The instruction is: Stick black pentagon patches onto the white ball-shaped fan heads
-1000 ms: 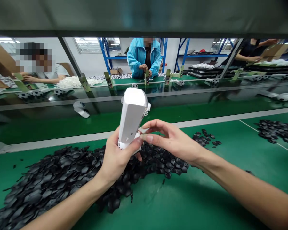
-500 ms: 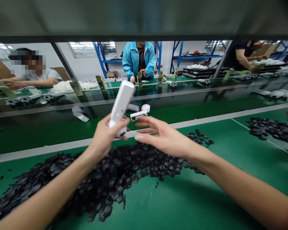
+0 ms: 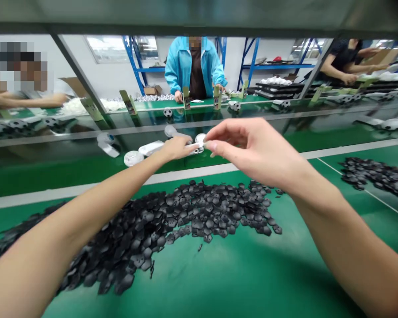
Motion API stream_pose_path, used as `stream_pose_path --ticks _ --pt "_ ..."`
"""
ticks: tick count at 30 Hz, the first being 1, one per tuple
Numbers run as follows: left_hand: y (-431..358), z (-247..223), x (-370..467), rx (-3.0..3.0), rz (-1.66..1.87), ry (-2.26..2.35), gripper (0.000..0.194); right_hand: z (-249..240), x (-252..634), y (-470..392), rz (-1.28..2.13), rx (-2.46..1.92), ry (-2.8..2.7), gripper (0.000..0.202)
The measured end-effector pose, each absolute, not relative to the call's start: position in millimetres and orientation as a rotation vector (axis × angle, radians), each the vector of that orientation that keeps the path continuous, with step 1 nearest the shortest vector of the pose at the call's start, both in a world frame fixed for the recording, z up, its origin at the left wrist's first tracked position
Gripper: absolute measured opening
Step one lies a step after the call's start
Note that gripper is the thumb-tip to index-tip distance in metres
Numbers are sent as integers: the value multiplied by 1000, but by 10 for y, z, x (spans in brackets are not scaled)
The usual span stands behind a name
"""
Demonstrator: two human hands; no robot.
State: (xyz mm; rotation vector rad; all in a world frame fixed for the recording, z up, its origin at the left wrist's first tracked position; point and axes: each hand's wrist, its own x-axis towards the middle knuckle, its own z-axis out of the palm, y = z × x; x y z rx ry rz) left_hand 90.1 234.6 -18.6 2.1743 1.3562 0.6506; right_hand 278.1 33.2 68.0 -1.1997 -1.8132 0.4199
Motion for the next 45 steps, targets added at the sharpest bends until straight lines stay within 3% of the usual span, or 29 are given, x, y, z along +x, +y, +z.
stream_pose_path --ticks 9,19,22,25,33,45 --pt "2455 -325 1684 1906 627 1545 40 145 2486 503 476 -1576 -2237 12" --pt "1860 105 780 1507 1032 1111 49 -176 2285 611 542 -1534 -2363 11" --pt "1563 239 504 1372 1040 1019 37 -224 2221 596 516 -1534 -2376 8" --pt "1284 329 320 1226 1051 923 49 -283 2172 584 473 -1551 -2394 6" --pt "801 499 202 1102 1188 813 41 -371 2184 555 294 -1498 -2539 12" --pt "702 538 111 1044 1199 778 29 -392 2215 582 104 -1136 -2795 18"
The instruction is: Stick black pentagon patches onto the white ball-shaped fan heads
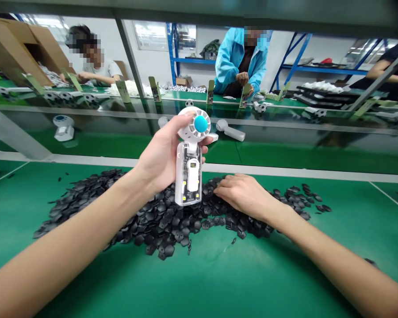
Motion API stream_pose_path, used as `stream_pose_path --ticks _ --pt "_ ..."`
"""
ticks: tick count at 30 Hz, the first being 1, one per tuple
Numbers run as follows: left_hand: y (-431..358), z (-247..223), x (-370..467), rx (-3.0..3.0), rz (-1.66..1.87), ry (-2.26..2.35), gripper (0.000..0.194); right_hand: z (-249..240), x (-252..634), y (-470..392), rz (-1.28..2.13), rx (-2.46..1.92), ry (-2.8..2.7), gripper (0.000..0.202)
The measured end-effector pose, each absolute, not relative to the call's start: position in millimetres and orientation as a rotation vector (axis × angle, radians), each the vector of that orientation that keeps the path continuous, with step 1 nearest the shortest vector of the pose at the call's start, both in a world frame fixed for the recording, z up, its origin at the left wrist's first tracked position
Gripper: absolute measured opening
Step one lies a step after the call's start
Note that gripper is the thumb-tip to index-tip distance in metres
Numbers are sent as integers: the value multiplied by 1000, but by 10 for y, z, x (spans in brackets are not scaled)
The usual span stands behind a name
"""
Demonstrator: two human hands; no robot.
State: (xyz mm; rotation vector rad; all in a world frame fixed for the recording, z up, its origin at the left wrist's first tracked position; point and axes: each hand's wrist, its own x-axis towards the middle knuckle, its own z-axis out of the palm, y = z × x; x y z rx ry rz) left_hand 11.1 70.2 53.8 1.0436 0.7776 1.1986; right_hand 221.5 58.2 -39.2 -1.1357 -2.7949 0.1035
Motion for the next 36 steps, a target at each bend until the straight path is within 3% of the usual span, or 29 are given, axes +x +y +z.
stream_pose_path --ticks 4,9,15,22,29,36 --pt "663 462 120 1033 1148 767 31 -438 2220 636 183 -1122 -2659 11" --pt "561 325 178 1197 960 833 58 -161 2377 653 290 -1136 -2247 13" --pt "454 190 282 1607 897 1004 54 342 2450 421 864 -947 -1678 17" --pt "427 126 230 1778 1060 1078 64 410 2306 318 1461 -953 -1398 36" --pt "369 53 218 1938 1194 1047 56 346 2210 239 1450 -951 -1398 33" --pt "284 60 247 1939 1229 1032 46 397 2189 47 1412 -996 -1463 15"
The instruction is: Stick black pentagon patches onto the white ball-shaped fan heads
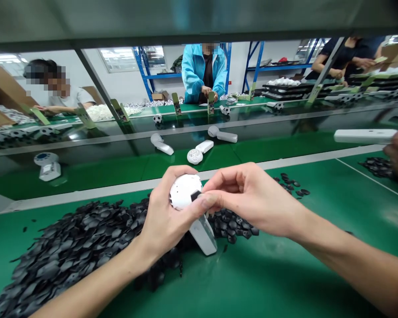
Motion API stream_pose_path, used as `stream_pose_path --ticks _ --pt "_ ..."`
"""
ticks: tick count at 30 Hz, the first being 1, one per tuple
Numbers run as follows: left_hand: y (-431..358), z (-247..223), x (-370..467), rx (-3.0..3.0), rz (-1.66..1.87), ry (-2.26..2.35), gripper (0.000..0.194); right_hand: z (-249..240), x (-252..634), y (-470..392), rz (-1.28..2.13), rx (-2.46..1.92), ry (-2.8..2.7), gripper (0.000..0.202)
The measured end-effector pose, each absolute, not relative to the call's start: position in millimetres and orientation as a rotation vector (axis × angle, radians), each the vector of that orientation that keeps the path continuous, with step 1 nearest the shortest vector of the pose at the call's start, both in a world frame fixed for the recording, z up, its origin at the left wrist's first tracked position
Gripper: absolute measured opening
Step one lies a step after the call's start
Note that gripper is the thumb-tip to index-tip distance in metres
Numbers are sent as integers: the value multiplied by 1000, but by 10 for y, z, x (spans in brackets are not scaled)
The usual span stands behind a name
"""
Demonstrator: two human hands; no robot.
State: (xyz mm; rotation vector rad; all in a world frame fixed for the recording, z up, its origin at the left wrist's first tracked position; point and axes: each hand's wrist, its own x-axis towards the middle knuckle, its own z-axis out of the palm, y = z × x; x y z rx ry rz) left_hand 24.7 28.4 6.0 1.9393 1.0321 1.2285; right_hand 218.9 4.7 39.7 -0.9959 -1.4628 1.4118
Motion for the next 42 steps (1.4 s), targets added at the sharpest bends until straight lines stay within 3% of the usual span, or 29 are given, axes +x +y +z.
stream_pose_path --ticks 2,6,10,12,20,24,27,35,42 --pt "270 54 240 1937 1247 994 38 464 2279 50 1455 -930 -1599 8" --pt "233 41 238 1988 1295 930 28 526 2479 146 1403 -871 -1888 23" --pt "192 40 257 2008 1301 860 23 370 2389 214 1480 -817 -1819 86" --pt "176 43 267 2014 1325 851 19 281 2263 208 1611 -708 -1779 97" --pt "289 133 267 1871 1211 870 31 180 2281 403 1563 -611 -1751 85" --pt "355 181 226 1793 993 904 36 49 2426 575 1005 -1064 -2046 25" --pt "378 174 207 1824 1036 954 34 -76 2422 587 595 -1338 -2334 8" --pt "380 178 218 1902 1093 1037 32 -294 2298 543 430 -1456 -2473 7" --pt "322 232 223 1884 1017 1011 34 -233 2298 553 613 -1401 -2377 14"
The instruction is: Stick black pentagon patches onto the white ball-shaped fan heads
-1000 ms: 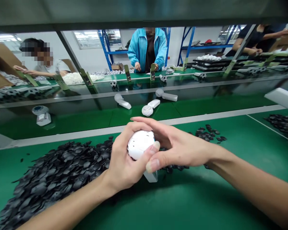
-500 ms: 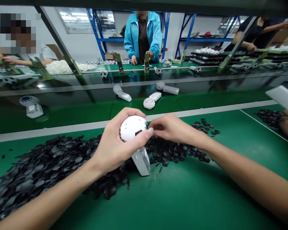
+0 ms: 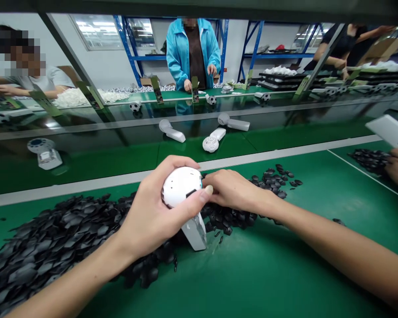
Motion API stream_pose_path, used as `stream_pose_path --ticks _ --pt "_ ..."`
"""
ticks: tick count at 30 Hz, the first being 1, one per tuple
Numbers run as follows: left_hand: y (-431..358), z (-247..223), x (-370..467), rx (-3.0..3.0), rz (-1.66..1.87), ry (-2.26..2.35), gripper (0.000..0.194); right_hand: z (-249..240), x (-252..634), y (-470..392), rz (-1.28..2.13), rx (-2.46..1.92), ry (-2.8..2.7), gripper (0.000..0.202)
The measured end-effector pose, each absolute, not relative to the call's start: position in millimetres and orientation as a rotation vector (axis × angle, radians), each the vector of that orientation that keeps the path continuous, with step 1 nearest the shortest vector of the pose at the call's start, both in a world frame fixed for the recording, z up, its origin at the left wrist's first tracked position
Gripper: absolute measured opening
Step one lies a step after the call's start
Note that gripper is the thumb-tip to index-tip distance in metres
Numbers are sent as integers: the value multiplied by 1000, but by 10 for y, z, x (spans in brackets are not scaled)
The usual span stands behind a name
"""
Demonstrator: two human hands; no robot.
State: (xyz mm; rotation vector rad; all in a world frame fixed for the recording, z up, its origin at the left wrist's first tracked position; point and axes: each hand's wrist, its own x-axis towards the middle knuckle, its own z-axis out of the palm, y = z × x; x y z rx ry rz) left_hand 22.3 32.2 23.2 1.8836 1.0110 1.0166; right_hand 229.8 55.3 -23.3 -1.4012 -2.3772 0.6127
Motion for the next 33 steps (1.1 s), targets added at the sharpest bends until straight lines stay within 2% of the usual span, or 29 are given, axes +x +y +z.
stream_pose_path --ticks 4,7,12,14,20,27,33 --pt "362 289 163 1865 897 1019 37 -92 2379 592 822 -1250 -2223 5" --pt "397 324 127 1930 800 1013 49 -10 2445 627 1056 -1067 -1982 15" --pt "447 309 126 1917 840 1071 44 118 2480 615 1361 -922 -1600 33" --pt "487 283 125 1819 840 1088 45 169 2461 578 1348 -905 -1566 37" --pt "563 203 113 1602 904 1087 45 230 2330 416 1109 -805 -1512 23" --pt "455 186 234 1341 993 1038 52 138 2129 253 1239 -783 -1368 20" --pt "400 170 282 1277 1004 1078 57 -9 2041 235 1047 -853 -1498 17"
